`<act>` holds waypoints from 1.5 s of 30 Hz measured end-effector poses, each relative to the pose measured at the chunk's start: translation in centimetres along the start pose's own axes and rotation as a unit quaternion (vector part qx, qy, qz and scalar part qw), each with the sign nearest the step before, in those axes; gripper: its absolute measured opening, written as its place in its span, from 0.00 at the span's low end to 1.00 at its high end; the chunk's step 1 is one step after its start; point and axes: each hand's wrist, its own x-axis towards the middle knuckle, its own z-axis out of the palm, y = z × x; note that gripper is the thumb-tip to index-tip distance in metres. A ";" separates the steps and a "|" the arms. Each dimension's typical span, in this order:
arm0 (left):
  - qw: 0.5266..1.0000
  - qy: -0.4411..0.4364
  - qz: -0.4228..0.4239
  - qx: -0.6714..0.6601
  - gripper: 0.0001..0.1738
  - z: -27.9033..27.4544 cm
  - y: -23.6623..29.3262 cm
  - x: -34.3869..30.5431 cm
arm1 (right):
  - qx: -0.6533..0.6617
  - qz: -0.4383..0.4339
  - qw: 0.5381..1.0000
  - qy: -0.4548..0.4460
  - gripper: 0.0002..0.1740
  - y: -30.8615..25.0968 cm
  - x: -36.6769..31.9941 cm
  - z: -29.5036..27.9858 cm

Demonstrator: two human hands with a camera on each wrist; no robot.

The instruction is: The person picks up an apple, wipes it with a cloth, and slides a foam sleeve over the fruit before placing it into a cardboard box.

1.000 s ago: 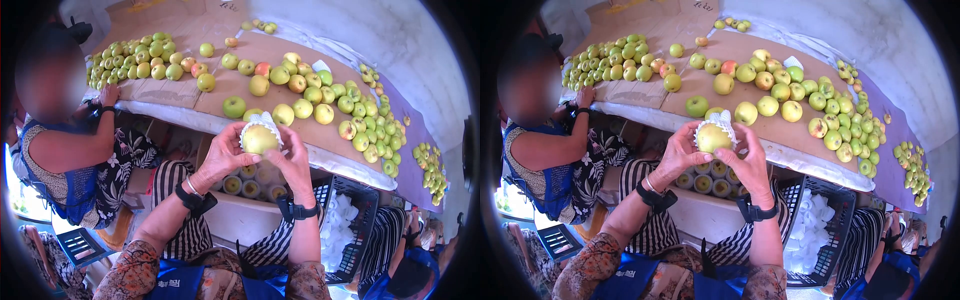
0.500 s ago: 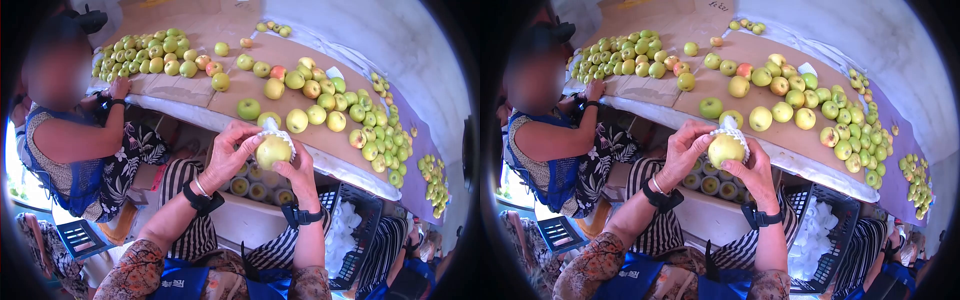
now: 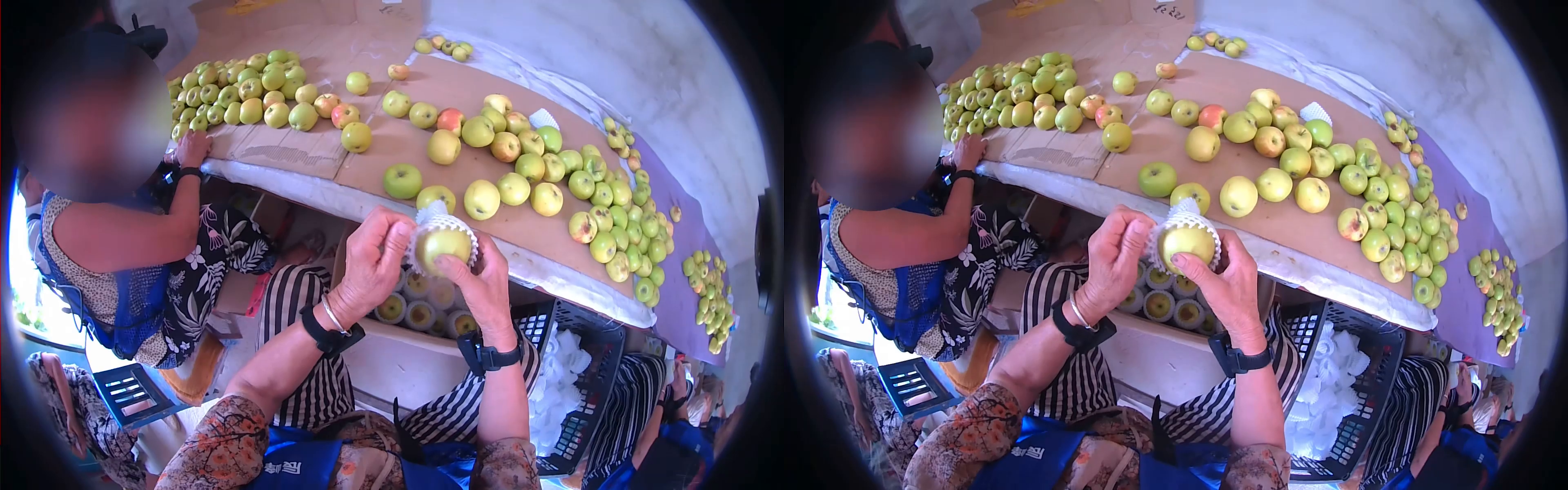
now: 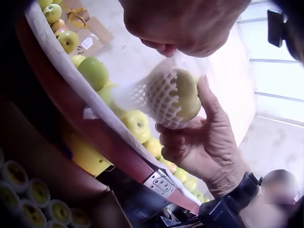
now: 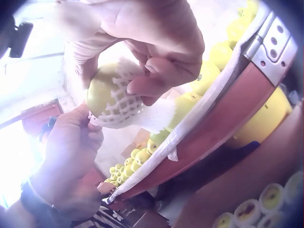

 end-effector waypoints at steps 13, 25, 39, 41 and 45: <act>0.666 -0.166 -0.355 -0.635 0.38 0.6 -1.1 0.1 | 0.039 -0.079 0.996 0.001 0.37 0.3 -0.5 1.9; 0.688 -0.105 -0.351 -0.626 0.35 1.2 -0.3 -0.3 | -0.136 -0.119 0.981 0.077 0.30 0.0 -0.7 2.3; 0.683 -0.120 -0.368 -0.620 0.33 0.8 -1.5 -0.2 | -0.282 -0.231 0.926 0.096 0.30 -0.3 -1.0 2.2; 0.703 -0.118 -0.355 -0.604 0.34 0.8 -1.4 -0.2 | -0.275 -0.230 0.929 0.095 0.30 -0.2 -0.9 2.2; 0.808 -0.105 -0.287 -0.503 0.37 0.8 -1.2 0.0 | -0.271 -0.205 0.938 0.077 0.30 0.4 -0.9 2.3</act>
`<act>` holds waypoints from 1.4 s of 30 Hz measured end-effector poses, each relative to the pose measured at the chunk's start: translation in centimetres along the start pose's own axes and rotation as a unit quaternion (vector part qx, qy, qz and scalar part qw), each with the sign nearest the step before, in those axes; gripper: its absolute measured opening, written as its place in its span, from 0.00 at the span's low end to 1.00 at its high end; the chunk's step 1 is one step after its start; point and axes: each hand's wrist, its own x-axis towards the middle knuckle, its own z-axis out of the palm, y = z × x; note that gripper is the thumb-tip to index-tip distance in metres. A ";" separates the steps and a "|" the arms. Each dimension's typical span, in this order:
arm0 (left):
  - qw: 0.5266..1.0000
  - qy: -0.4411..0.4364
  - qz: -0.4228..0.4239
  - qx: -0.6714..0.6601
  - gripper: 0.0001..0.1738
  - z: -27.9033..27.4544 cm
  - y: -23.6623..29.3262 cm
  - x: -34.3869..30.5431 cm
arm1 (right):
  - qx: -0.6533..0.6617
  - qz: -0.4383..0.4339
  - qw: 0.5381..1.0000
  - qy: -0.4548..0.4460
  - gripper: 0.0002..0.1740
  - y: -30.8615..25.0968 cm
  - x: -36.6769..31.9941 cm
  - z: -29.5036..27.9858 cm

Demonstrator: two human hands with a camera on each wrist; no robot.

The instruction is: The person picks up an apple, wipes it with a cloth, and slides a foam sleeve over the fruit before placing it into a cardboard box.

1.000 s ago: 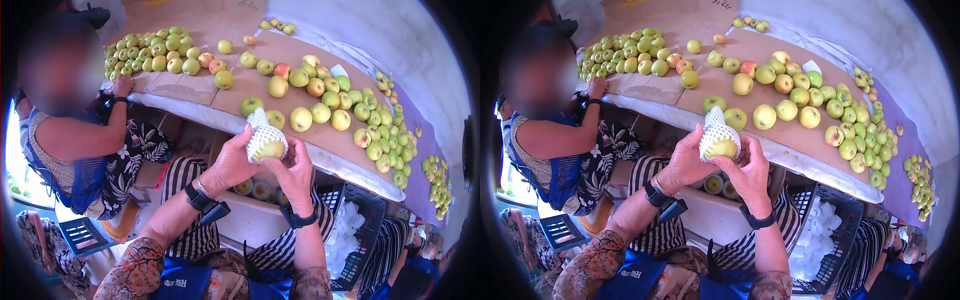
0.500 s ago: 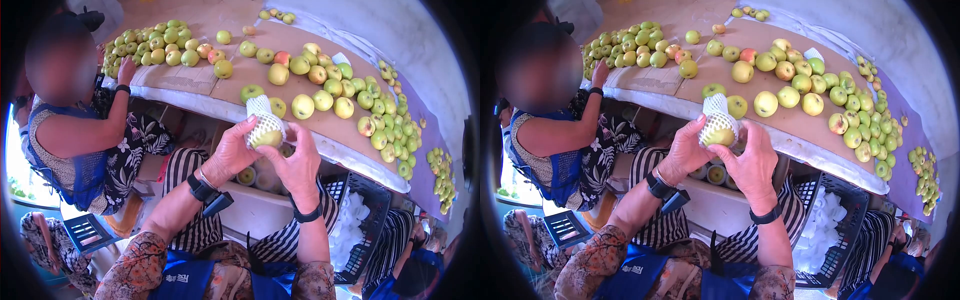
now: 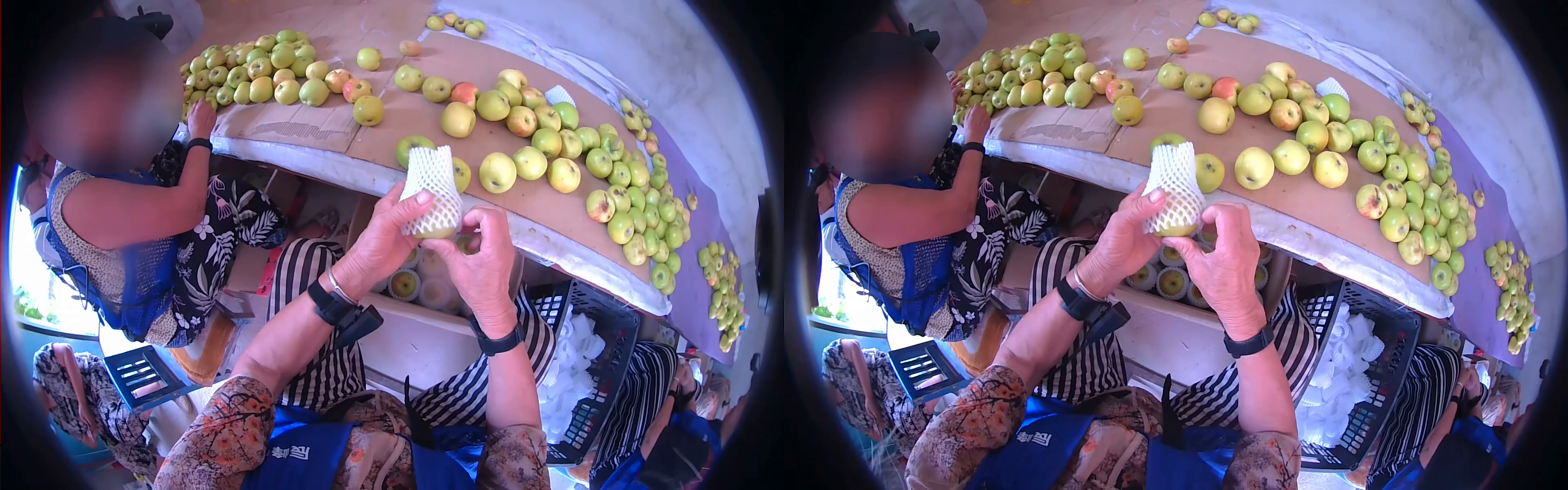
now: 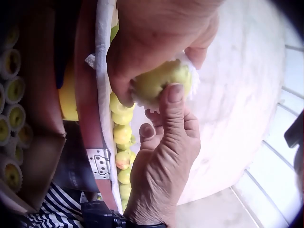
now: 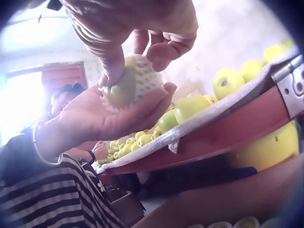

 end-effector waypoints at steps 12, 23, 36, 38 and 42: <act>0.988 0.040 0.144 0.047 0.46 0.9 0.6 -0.1 | 0.414 0.154 0.897 -0.010 0.40 0.5 0.4 0.9; 0.982 0.084 -0.051 -0.164 0.37 0.7 0.6 -0.3 | 0.201 0.065 0.974 -0.080 0.37 0.9 -0.3 1.0; 0.941 0.022 -0.102 -0.322 0.30 -2.3 -0.4 0.3 | -0.146 -0.109 0.980 -0.083 0.46 0.9 -0.4 1.6; 0.947 0.026 -0.082 -0.311 0.30 -2.8 -0.4 0.0 | -0.168 -0.100 0.977 -0.086 0.47 1.1 -0.7 1.8; 0.968 0.086 -0.062 -0.227 0.31 -2.4 -0.8 0.2 | -0.115 -0.067 0.988 -0.073 0.47 0.5 -0.9 1.8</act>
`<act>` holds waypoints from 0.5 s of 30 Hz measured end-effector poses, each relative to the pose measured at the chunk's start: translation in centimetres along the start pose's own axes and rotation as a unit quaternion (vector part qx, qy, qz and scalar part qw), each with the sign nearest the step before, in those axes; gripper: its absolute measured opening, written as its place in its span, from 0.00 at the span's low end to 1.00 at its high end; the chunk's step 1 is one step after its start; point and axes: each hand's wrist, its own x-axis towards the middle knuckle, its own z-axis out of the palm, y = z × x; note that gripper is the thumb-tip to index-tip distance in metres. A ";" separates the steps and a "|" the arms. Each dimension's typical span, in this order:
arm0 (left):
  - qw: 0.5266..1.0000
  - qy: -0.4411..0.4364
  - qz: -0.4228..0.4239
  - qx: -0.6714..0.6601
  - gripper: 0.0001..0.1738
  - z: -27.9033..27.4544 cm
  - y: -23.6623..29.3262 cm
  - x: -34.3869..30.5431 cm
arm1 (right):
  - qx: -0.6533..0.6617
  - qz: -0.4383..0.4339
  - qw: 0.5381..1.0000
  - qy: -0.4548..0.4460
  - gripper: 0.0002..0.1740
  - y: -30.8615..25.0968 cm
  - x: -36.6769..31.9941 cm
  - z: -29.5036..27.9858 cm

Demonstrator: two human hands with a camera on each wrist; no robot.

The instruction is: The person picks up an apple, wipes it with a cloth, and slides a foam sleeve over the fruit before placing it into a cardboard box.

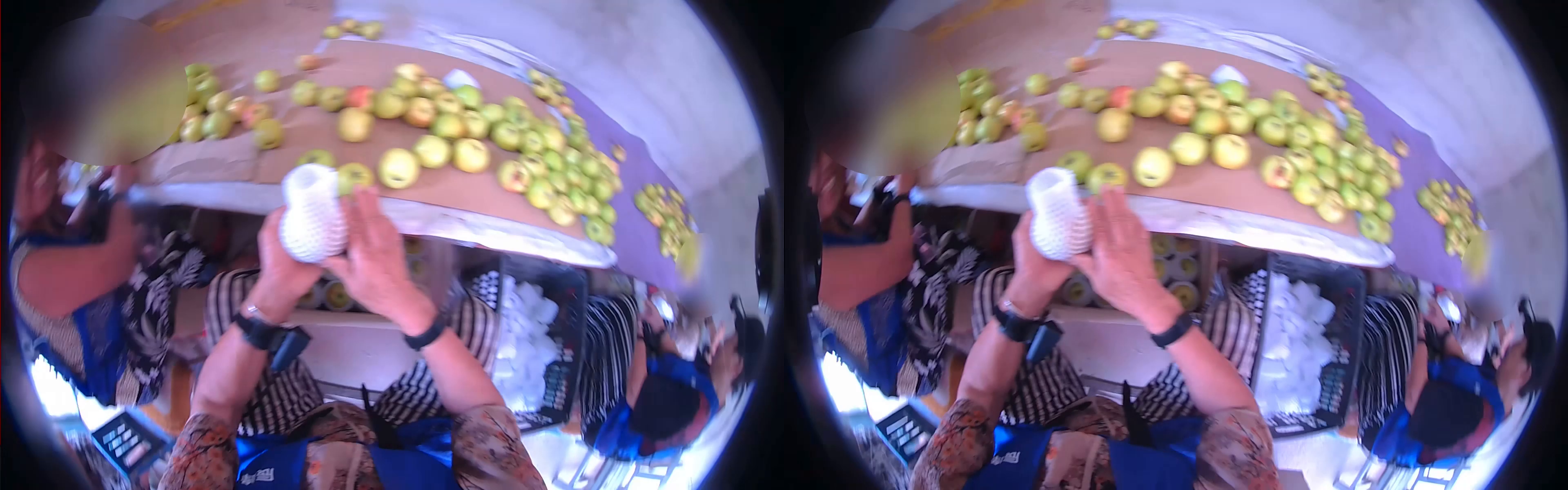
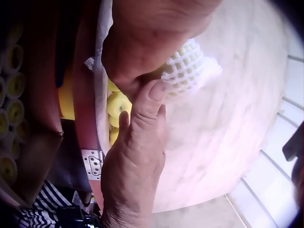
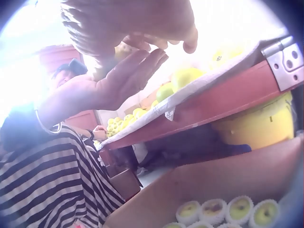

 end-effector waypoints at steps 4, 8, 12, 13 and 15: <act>0.998 0.001 0.010 0.054 0.31 0.9 0.1 -0.6 | -0.042 -0.019 0.999 0.003 0.50 -0.4 -0.2 -0.5; 0.997 0.003 0.003 0.072 0.29 1.1 0.6 -0.4 | -0.044 -0.026 0.999 0.017 0.49 -0.5 -0.1 -0.6; 0.994 -0.076 -0.019 0.072 0.29 0.2 0.8 0.1 | -0.058 0.006 0.998 -0.021 0.50 -1.5 0.0 -2.0; 0.995 -0.059 -0.021 0.072 0.29 0.5 0.6 -0.1 | -0.055 0.014 0.998 -0.029 0.51 -1.7 -0.1 -2.4; 0.997 -0.025 -0.020 0.073 0.29 1.4 0.1 -0.5 | -0.049 0.027 0.998 -0.044 0.51 -2.3 -0.5 -3.5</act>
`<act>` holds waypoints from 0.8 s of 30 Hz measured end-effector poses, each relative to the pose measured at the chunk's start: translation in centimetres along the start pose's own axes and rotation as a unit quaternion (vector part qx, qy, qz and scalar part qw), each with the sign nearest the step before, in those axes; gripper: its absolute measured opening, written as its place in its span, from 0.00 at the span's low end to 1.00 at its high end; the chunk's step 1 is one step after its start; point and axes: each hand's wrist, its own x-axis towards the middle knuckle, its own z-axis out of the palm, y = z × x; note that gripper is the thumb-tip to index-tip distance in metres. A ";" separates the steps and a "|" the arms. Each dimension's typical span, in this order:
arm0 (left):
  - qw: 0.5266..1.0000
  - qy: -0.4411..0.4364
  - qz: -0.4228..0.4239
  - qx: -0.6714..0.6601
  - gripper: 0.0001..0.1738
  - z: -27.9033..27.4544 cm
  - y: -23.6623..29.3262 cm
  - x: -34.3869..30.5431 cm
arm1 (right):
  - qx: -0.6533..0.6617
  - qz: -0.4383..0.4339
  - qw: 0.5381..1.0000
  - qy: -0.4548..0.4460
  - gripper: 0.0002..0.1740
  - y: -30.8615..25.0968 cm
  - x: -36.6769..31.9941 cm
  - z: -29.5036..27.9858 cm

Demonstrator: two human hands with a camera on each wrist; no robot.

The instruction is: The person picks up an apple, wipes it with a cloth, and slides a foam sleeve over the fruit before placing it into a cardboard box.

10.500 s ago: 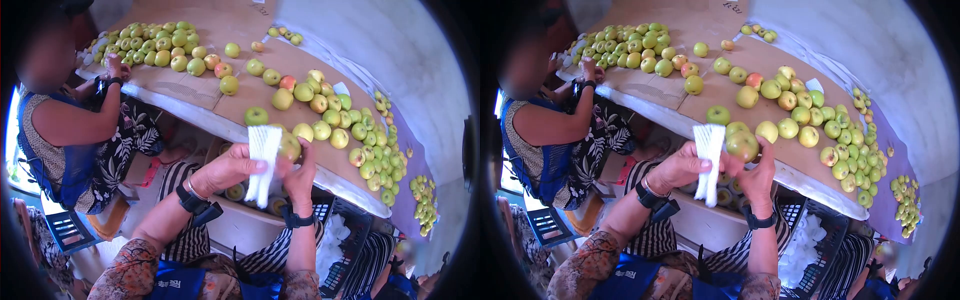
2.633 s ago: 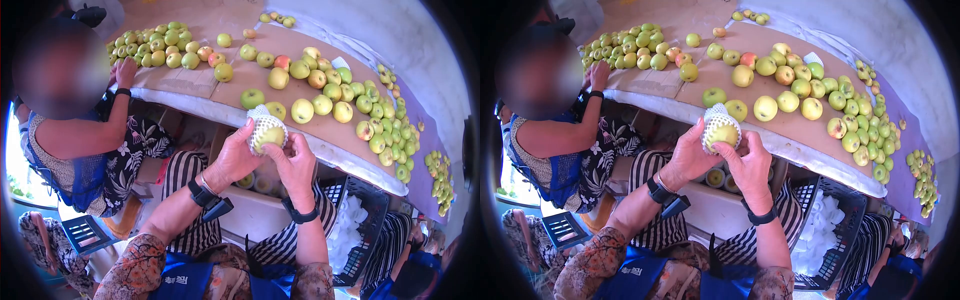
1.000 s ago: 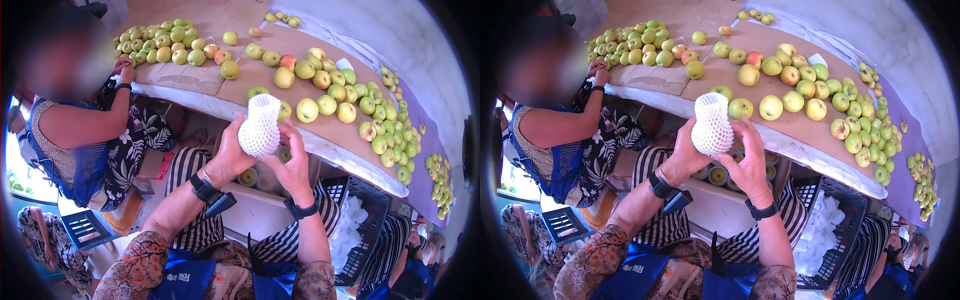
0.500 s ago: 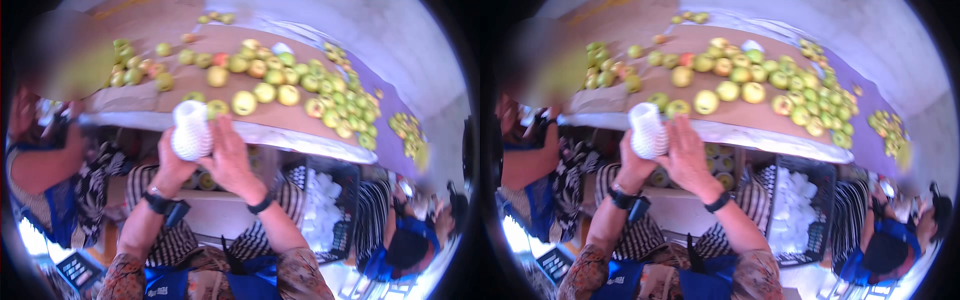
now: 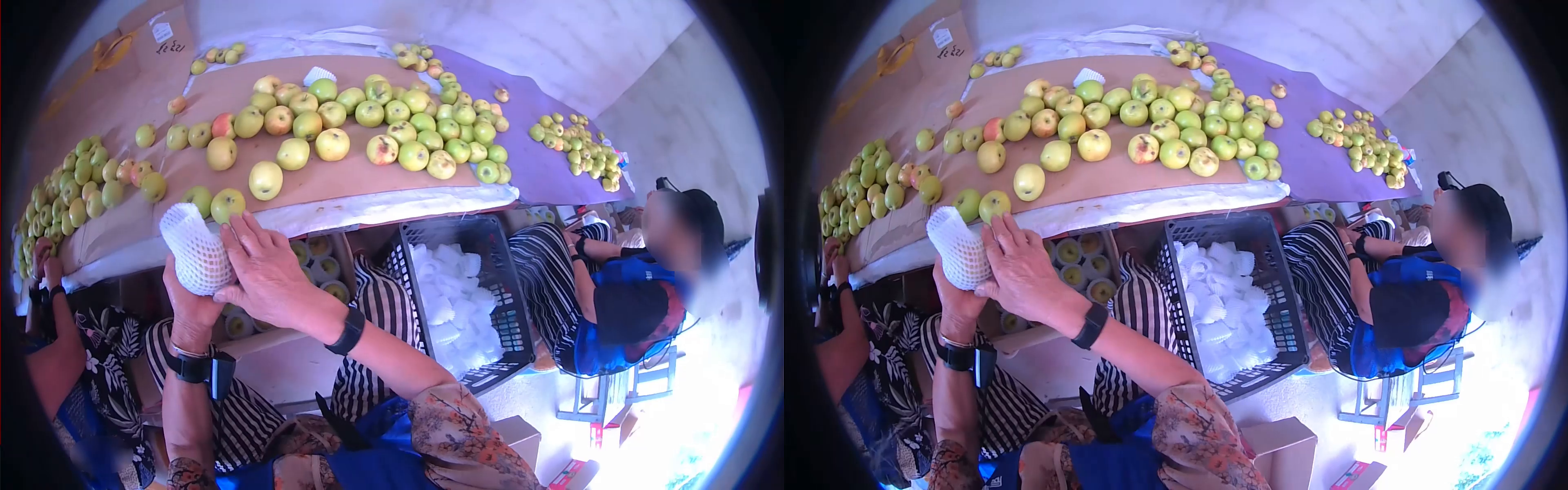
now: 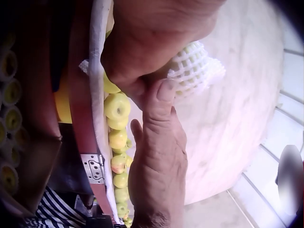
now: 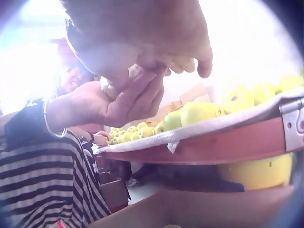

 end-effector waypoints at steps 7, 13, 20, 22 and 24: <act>0.992 0.018 -0.019 0.120 0.29 1.1 -1.7 -0.6 | 0.106 0.116 0.986 0.052 0.45 -0.2 -5.6 -4.1; 0.989 -0.005 -0.044 0.138 0.31 1.4 -2.4 -0.9 | 0.377 0.297 0.878 -0.003 0.30 3.1 -13.7 -6.5; 0.988 -0.040 -0.090 0.118 0.34 1.4 -3.2 -0.6 | 0.469 0.268 0.838 0.071 0.21 3.5 -18.4 -5.4; 0.987 -0.023 -0.108 0.117 0.35 2.5 -3.2 -1.5 | 0.464 0.256 0.846 0.062 0.23 3.4 -18.4 -5.5; 0.985 -0.024 -0.127 0.116 0.36 3.4 -2.9 -2.6 | 0.488 0.236 0.837 0.068 0.24 3.9 -18.4 -5.4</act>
